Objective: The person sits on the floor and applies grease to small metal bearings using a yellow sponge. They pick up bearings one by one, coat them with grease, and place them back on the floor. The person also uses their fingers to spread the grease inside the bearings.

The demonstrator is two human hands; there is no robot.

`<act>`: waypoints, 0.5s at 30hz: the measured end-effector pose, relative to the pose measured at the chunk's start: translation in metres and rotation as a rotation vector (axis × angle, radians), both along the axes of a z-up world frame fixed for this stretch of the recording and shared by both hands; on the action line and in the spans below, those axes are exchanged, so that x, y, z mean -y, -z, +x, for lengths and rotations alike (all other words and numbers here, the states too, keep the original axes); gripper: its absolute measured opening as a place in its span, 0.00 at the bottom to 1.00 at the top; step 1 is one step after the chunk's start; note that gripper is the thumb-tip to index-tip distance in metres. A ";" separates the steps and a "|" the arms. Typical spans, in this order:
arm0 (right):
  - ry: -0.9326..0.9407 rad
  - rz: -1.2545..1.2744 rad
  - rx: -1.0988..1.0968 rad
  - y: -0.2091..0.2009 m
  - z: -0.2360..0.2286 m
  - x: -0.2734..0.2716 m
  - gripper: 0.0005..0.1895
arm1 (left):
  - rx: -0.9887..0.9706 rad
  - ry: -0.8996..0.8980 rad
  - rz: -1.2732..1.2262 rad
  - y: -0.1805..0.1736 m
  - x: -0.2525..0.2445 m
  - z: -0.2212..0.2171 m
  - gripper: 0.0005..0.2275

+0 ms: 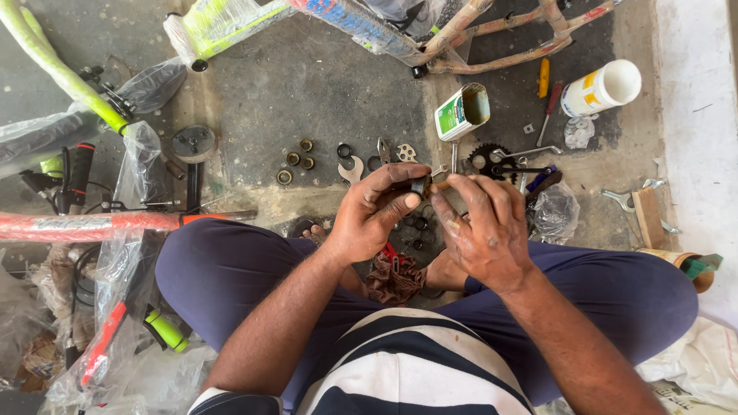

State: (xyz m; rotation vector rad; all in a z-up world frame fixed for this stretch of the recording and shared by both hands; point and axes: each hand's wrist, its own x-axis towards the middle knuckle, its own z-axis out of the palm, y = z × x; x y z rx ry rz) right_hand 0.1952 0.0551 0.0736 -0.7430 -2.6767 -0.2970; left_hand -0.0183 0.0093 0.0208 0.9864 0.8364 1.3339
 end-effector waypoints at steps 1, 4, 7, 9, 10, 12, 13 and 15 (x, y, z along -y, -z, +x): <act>-0.001 0.062 0.045 -0.001 0.002 0.001 0.19 | -0.012 -0.003 0.008 0.001 0.000 -0.002 0.16; -0.002 0.155 0.140 -0.004 0.011 0.001 0.20 | -0.021 -0.008 0.004 0.003 0.001 -0.002 0.16; -0.035 0.145 0.156 -0.002 0.019 -0.001 0.24 | 0.032 0.011 -0.062 0.003 0.001 -0.002 0.16; -0.061 -0.038 -0.020 0.004 0.019 -0.001 0.33 | 0.096 0.047 -0.123 0.003 0.001 -0.005 0.17; -0.075 -0.131 -0.106 0.008 0.020 -0.001 0.37 | 0.098 0.066 -0.098 0.003 0.002 -0.005 0.17; -0.177 -0.487 -0.346 0.017 0.019 0.003 0.45 | 0.099 0.106 -0.050 0.003 0.003 -0.006 0.18; -0.227 -0.666 -0.467 0.021 0.019 0.005 0.49 | 0.117 0.114 -0.034 0.003 0.004 -0.007 0.18; -0.190 -0.573 -0.381 0.027 0.018 0.007 0.52 | 0.153 0.136 -0.005 0.003 0.005 -0.007 0.17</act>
